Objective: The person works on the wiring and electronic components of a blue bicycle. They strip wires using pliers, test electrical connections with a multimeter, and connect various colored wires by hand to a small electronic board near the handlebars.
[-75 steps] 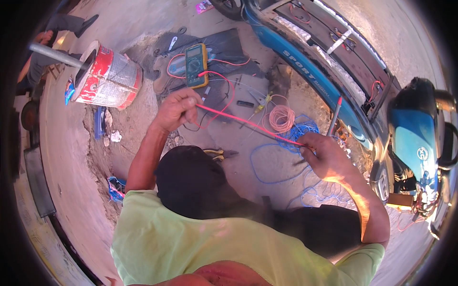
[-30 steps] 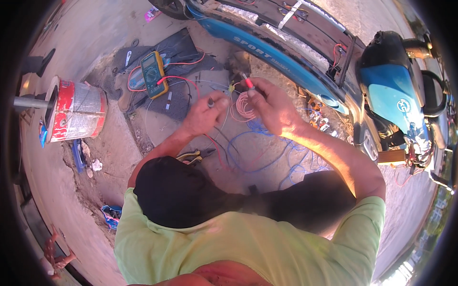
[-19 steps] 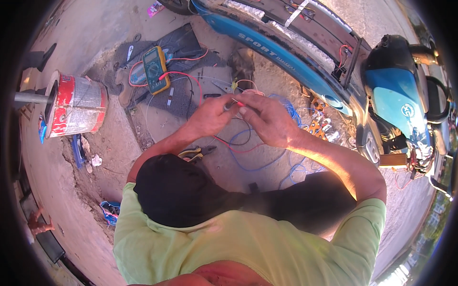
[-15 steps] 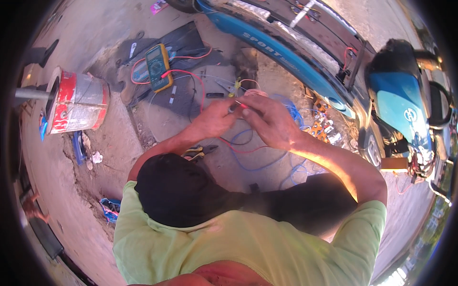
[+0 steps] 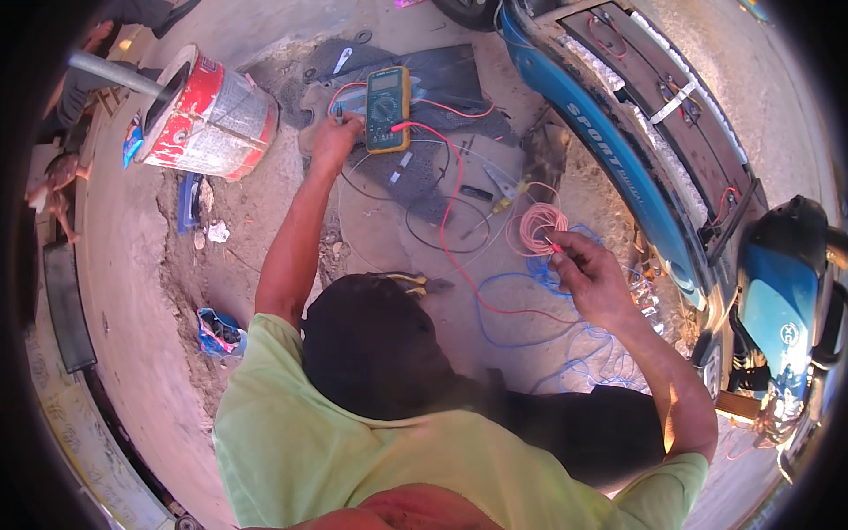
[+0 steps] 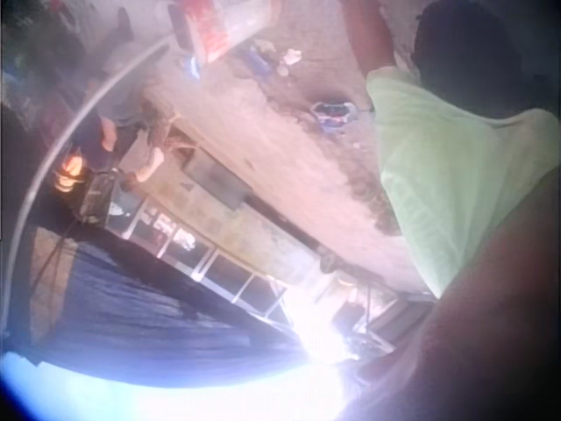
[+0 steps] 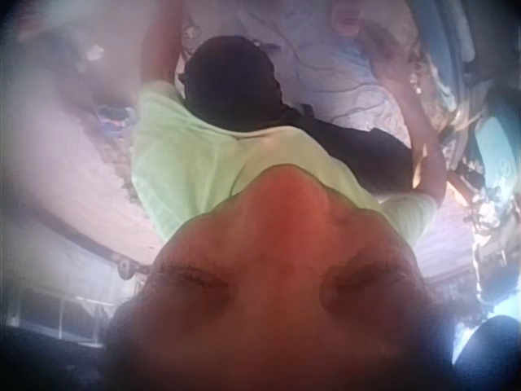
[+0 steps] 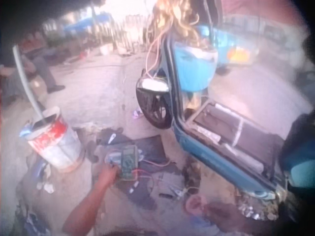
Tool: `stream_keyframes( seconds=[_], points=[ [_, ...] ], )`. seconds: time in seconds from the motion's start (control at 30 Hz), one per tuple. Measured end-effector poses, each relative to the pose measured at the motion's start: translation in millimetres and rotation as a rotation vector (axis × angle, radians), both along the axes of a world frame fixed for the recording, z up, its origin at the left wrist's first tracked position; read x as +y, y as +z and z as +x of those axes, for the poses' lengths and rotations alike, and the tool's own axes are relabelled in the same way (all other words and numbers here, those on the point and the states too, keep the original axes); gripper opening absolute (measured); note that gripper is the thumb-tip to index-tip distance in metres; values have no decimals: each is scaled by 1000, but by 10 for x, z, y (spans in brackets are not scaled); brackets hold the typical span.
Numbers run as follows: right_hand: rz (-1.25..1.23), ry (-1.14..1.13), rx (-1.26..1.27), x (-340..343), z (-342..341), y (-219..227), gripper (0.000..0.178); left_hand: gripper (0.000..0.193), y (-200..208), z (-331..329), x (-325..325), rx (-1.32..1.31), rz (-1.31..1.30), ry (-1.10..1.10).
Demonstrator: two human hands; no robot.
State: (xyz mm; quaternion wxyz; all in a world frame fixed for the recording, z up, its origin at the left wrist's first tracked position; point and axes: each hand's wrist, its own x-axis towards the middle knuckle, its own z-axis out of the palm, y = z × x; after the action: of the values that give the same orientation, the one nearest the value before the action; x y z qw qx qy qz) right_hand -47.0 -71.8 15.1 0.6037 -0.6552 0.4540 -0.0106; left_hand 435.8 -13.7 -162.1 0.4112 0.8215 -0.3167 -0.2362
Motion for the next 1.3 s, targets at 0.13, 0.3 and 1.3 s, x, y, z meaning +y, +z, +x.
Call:
stream_keyframes(
  seconds=[0.13, 0.3, 1.3],
  points=[
    [41, -4, 11, 9, 1, -83, 32, 28, 54, 7, -399, -118, 130, -64],
    [35, 31, 0, -22, 32, -104, 32, 33, -369, 91, -473, -103, 96, 36],
    [219, -142, -159, -136, 91, -132, 26, 46, 459, -555, -372, -149, -23, -108]
  ],
)
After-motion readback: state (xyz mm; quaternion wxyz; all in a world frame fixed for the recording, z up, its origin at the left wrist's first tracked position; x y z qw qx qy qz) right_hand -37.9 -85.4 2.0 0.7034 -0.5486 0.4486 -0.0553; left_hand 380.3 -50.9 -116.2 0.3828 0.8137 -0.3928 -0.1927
